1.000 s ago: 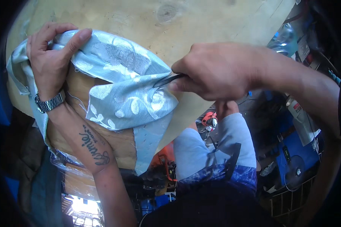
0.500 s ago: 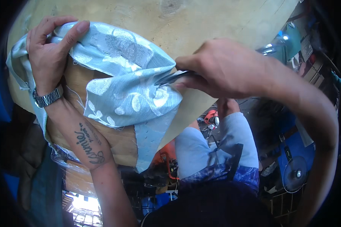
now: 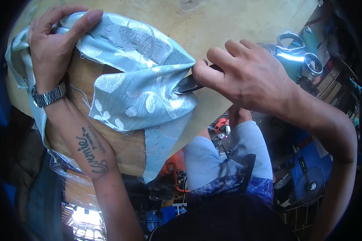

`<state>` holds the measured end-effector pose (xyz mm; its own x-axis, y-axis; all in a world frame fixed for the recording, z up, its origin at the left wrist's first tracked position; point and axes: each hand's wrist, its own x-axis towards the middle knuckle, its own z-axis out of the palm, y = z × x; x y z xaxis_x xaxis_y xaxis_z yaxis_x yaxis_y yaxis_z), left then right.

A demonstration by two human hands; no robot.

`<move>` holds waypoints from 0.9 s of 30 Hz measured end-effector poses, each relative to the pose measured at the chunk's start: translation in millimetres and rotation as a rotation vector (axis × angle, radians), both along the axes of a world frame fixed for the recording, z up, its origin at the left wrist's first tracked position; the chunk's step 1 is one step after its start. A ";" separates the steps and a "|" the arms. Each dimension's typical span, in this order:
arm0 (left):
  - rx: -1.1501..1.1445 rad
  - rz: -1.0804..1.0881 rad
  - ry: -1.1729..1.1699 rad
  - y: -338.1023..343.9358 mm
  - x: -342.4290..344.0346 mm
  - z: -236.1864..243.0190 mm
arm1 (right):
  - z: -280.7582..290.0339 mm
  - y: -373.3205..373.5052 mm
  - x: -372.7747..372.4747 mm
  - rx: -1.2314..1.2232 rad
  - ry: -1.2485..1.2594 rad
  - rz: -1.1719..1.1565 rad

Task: Reupholstering a furniture component by stretching fabric over a frame and securing it with a pneumatic stapler.

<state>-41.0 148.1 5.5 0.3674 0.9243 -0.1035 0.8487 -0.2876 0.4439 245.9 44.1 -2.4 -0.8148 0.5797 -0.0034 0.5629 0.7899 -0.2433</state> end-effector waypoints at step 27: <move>0.025 -0.070 0.047 -0.6 -29.7 -1.9 | -8.4 29.6 -38.9 -2.066 -0.025 -0.247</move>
<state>-70.6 147.6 3.7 0.4263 0.8991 -0.0992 0.8459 -0.3575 0.3957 207.0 73.7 -10.9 -0.7279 -0.2158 -0.6509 0.6067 -0.6451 -0.4646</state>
